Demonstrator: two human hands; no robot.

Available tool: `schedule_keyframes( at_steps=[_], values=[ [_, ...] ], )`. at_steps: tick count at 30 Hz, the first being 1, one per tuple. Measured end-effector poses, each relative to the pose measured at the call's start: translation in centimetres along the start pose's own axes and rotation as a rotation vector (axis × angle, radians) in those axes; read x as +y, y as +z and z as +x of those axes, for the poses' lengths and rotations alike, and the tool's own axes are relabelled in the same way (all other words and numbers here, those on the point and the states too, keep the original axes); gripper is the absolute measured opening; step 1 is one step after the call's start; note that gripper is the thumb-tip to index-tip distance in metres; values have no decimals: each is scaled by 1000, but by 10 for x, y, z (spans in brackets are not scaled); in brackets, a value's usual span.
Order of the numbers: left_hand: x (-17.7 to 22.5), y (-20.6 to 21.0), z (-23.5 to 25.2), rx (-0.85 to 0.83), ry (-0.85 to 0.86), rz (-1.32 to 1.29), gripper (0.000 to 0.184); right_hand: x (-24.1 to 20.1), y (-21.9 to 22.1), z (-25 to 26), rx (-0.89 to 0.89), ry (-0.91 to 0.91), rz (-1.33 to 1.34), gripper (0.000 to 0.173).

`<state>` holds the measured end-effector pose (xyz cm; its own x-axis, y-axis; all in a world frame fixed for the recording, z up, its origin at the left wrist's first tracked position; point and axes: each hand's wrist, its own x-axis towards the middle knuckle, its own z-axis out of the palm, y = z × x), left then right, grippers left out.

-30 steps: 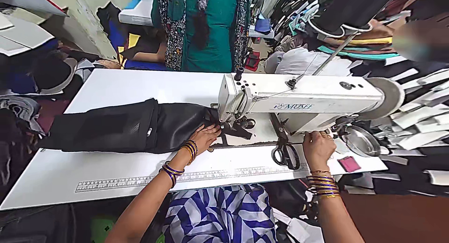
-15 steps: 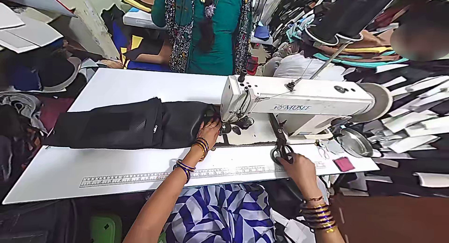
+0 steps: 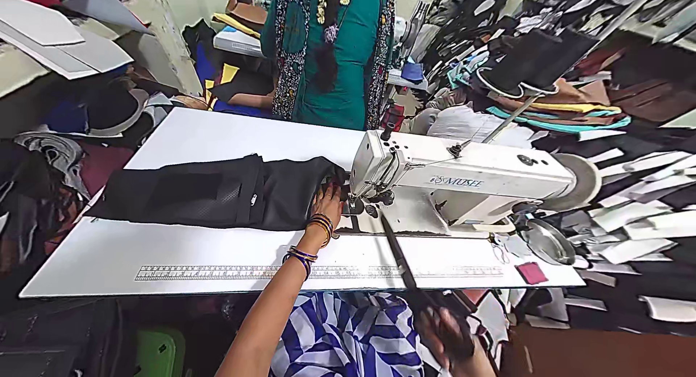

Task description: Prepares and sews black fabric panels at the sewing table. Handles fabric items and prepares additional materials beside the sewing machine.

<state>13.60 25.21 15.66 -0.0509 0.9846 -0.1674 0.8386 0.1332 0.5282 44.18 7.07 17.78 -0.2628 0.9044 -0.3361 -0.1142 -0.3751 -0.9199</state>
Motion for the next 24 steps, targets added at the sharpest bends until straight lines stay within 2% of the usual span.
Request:
schedule_keyframes(
  at_steps=[4,8,11,14,16,19,21,24],
  values=[
    [-5,-2,-7,14,-15,-30,54,24,48,0,-139,116,203,54],
    [-6,-4,-12,7,-34,-1,56,30,100,41,-71,144,361,57],
    [-8,-2,-14,9,-33,-11,56,31,115,58,-65,138,439,47],
    [-15,-9,-19,51,-30,-80,48,36,96,39,-118,81,307,35],
    [-24,-20,-32,73,-47,-85,46,39,68,16,-160,5,118,41],
    [-44,-21,-69,72,-33,-34,40,29,25,-4,-271,-72,-104,40],
    [-57,-14,-91,106,45,-60,40,17,6,0,-326,-23,-203,40],
    [-70,-4,-113,152,133,-125,56,6,-8,18,-382,125,-343,41]
  ],
)
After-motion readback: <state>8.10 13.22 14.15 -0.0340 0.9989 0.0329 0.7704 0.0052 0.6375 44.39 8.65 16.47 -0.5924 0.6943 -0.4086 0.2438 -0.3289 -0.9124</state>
